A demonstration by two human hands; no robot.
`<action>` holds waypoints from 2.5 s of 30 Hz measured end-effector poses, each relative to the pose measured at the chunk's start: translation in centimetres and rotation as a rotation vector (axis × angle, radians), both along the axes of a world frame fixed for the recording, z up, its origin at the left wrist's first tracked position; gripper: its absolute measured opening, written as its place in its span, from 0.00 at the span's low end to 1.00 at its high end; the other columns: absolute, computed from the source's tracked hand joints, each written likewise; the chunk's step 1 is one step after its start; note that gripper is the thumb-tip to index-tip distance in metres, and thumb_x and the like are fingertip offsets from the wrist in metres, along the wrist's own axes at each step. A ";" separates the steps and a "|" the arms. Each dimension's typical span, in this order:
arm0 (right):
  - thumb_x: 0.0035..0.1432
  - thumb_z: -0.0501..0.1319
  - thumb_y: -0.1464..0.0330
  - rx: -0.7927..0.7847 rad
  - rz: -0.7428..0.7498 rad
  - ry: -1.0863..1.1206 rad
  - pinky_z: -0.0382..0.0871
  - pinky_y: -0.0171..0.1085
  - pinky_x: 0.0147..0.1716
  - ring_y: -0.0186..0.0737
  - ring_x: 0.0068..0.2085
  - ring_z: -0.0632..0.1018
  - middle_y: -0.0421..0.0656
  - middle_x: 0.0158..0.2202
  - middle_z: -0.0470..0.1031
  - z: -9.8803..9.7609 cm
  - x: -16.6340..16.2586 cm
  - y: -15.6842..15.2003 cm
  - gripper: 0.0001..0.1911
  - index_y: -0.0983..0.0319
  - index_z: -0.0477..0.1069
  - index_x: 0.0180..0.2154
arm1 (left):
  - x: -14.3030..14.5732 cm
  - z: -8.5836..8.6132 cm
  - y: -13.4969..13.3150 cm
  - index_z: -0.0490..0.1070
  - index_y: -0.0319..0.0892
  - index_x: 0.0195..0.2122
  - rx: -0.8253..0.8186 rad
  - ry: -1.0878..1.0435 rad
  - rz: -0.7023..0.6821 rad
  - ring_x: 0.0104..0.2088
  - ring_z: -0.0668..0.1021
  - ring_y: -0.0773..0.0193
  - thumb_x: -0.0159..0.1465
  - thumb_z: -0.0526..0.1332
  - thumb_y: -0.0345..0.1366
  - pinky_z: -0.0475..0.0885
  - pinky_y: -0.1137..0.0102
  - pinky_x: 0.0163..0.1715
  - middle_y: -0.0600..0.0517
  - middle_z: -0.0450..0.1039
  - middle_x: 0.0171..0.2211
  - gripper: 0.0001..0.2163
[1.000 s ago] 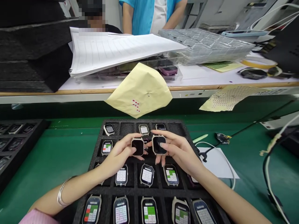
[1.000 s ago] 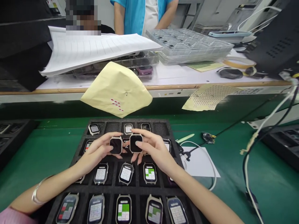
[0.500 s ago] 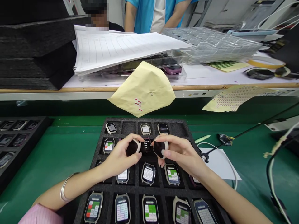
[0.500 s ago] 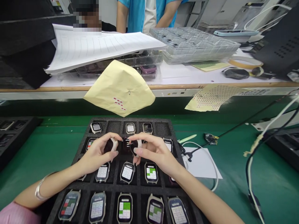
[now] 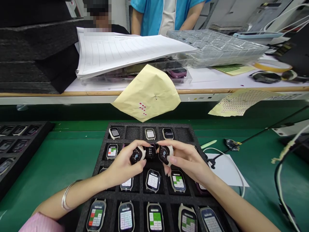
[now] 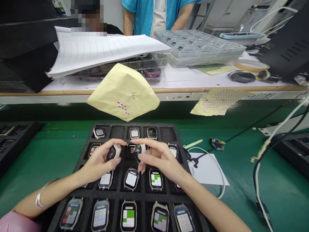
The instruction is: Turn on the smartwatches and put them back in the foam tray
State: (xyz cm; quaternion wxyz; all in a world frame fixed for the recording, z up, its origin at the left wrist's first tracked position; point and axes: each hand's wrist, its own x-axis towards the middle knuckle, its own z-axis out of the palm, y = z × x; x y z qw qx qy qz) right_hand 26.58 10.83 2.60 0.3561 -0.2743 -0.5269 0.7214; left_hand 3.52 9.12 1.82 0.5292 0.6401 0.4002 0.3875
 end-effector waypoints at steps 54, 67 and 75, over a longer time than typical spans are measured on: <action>0.57 0.67 0.66 0.066 -0.064 -0.069 0.74 0.35 0.22 0.38 0.24 0.77 0.41 0.27 0.75 0.5 0.0 -0.1 0.20 0.61 0.74 0.51 | 0.0 0.3 -0.2 0.64 0.43 0.48 0.049 -0.021 0.032 0.29 0.69 0.67 0.62 0.58 0.27 0.64 0.74 0.29 0.56 0.64 0.29 0.13; 0.55 0.69 0.66 0.045 -0.091 -0.025 0.73 0.35 0.21 0.36 0.23 0.77 0.47 0.39 0.77 0.5 -0.1 -0.4 0.19 0.61 0.76 0.49 | -0.1 0.1 -0.3 0.67 0.44 0.46 0.067 -0.023 0.066 0.30 0.69 0.66 0.61 0.59 0.27 0.65 0.73 0.31 0.56 0.65 0.29 0.13; 0.60 0.64 0.67 -0.036 -0.045 -0.003 0.77 0.37 0.26 0.40 0.27 0.80 0.42 0.31 0.77 0.3 -0.4 -0.3 0.25 0.58 0.67 0.59 | 0.3 -0.3 0.2 0.64 0.44 0.51 -0.186 -0.198 -0.004 0.30 0.71 0.67 0.59 0.65 0.34 0.69 0.72 0.30 0.54 0.68 0.34 0.19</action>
